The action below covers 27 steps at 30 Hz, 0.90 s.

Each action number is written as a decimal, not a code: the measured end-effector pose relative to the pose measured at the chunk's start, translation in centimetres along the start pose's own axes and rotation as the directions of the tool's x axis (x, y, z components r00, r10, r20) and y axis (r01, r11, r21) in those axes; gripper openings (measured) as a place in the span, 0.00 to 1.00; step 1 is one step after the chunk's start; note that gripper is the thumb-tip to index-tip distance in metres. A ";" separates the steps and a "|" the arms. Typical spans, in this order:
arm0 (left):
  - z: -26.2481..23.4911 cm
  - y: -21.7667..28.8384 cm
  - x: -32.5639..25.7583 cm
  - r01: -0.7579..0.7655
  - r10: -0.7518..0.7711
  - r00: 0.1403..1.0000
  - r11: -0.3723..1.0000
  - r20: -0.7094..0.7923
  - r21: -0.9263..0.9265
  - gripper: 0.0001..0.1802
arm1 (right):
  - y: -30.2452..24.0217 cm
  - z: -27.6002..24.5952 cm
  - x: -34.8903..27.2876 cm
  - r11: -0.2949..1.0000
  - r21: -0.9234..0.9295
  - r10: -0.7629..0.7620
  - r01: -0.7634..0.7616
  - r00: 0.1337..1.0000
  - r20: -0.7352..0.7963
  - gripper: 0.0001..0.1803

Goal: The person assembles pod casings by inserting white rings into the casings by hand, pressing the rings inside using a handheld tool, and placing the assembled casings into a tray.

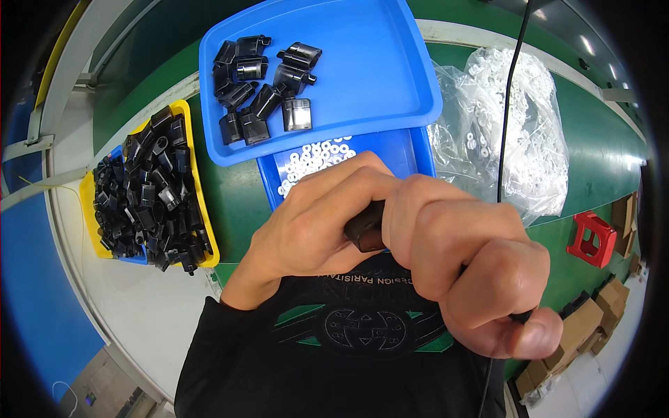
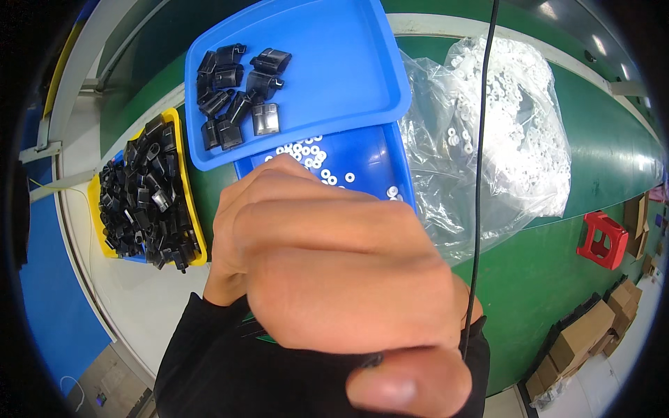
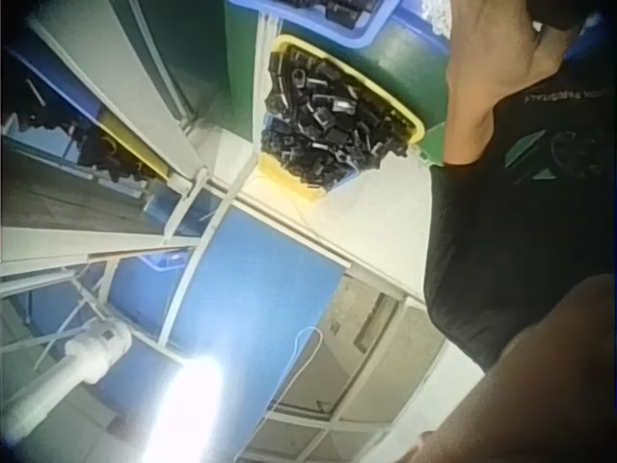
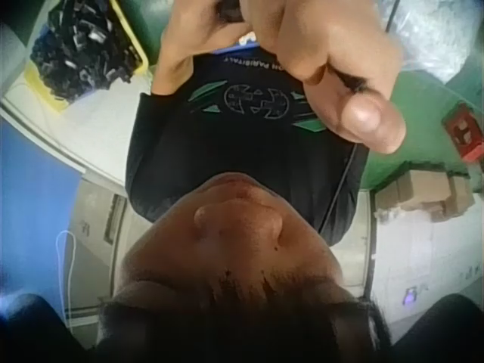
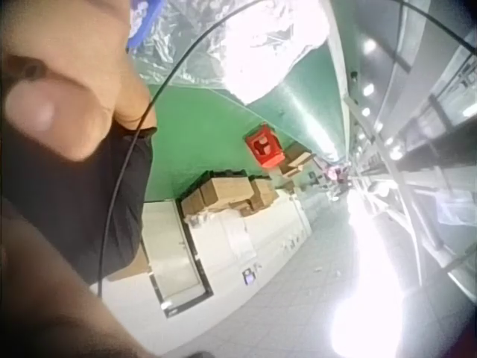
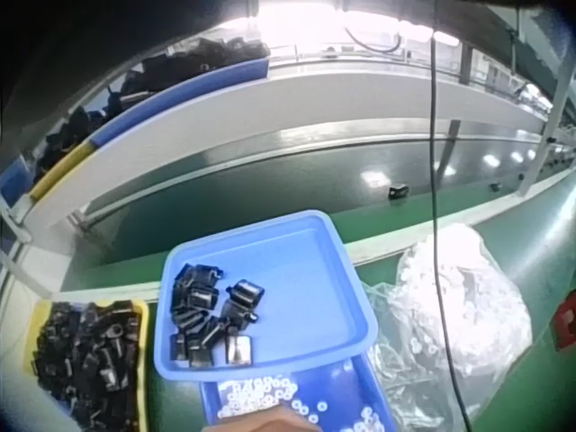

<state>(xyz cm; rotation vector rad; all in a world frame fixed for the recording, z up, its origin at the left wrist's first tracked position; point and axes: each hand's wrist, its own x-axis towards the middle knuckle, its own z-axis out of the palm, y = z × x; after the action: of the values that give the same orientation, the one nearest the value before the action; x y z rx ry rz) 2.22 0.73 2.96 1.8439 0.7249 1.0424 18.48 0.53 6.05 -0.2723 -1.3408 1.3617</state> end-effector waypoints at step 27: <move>0.1 0.3 -0.2 -0.011 0.011 0.999 1.000 -0.048 0.006 0.21 | -5.5 -0.5 -2.8 0.992 0.102 -0.028 0.069 0.934 -0.357 0.15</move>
<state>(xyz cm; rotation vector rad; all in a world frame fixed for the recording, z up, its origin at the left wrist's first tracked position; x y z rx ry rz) 2.19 0.41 3.14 1.8352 0.7477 1.0953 22.72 -3.08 8.79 -0.3860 -0.9596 1.2704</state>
